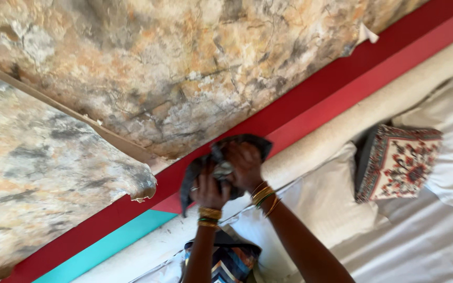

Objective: The person wipes a red plastic chair with a cloth, then moves to wipe a red and teal painted wall section above a bed. The person uses a cloth to clean the wall surface repeatedly.

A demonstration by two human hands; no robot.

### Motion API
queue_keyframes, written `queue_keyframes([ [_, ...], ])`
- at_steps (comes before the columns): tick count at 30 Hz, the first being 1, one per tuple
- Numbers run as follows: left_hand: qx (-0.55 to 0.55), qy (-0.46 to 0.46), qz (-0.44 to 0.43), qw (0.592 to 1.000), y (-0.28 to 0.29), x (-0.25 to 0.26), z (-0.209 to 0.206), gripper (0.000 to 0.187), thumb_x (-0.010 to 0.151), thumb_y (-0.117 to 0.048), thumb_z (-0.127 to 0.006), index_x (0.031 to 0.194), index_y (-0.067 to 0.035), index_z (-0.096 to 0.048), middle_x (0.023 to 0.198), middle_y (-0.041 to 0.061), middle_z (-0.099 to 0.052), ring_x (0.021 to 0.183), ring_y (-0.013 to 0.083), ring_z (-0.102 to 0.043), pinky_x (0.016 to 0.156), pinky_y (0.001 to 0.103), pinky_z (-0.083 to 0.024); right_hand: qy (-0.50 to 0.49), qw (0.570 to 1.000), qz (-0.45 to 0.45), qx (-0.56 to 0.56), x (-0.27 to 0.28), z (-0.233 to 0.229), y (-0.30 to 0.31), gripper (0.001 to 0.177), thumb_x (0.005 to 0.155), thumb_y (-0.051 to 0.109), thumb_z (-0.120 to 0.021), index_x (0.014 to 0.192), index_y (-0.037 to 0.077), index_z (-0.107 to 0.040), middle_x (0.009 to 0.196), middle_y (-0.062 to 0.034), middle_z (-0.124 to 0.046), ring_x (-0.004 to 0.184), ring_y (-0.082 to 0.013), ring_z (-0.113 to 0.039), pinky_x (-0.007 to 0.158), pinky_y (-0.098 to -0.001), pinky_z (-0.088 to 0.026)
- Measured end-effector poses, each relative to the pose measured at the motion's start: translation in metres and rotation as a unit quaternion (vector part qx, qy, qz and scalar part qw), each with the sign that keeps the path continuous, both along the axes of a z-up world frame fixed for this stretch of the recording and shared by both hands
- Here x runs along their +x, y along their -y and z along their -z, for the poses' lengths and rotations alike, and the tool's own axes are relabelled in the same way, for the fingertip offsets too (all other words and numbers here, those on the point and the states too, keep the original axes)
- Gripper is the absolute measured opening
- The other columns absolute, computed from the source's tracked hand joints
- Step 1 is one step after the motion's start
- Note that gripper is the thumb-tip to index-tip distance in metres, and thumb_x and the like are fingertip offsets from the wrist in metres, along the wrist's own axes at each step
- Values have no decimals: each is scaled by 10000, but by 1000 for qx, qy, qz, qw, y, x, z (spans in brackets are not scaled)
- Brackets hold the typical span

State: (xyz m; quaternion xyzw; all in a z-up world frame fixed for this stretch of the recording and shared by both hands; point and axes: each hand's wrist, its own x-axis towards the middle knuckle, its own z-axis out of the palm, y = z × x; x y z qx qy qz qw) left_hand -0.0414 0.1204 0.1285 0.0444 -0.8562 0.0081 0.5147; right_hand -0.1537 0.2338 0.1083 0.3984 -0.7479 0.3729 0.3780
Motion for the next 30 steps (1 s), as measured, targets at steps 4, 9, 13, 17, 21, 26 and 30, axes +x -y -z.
queue_keyframes([
  [4,44,99,-11,994,-43,-54,18,581,951,-432,-503,1374,-68,-663,1293,123,-690,951,310,-680,771,416,-569,-13,997,57,-46,-71,22,-26,415,961,423,-595,1159,88,-738,1346,-57,-676,1295,-265,-590,1105,-529,-380],
  [9,-4,40,-21,999,-51,-111,70,648,986,-526,-424,1379,-58,-640,1323,130,-668,937,264,-689,706,400,-574,-93,992,76,-30,-115,42,-49,376,920,349,-533,1132,118,-741,1307,-85,-686,1233,-289,-585,1061,-513,-386],
  [13,-33,53,-24,998,-43,-120,114,653,1021,-536,-367,1372,-49,-624,1369,140,-659,956,269,-694,642,368,-578,-123,991,58,4,-120,45,-60,360,922,309,-538,1154,122,-739,1318,-74,-695,1256,-226,-594,1027,-486,-408],
  [17,0,59,-33,998,-42,-134,149,662,1007,-555,-404,1369,-49,-629,1326,170,-663,879,264,-693,611,375,-585,-119,992,42,14,-134,68,-58,338,905,303,-547,1115,95,-712,1330,-108,-673,1274,-276,-582,1046,-512,-421],
  [21,-39,73,-22,996,-43,-130,167,673,1006,-508,-429,1458,-24,-554,1437,161,-632,1079,383,-664,795,439,-595,-101,993,56,18,-133,104,-51,353,873,335,-561,1083,92,-708,1368,-122,-647,1291,-309,-566,1051,-559,-388],
  [26,198,132,140,961,-54,-123,122,700,968,-411,-514,1512,28,-478,1435,299,-532,1172,453,-581,935,517,-527,-51,994,97,-2,-129,85,-44,391,867,397,-611,1108,106,-711,1393,-120,-621,1314,-340,-525,1083,-613,-350],
  [30,111,173,91,974,-51,-72,67,595,1031,-300,-492,1535,17,-492,1449,266,-569,1210,434,-628,1040,518,-506,-25,989,135,-61,-83,37,-31,449,912,419,-647,1207,87,-710,1378,-107,-604,1331,-362,-492,1129,-622,-348],
])
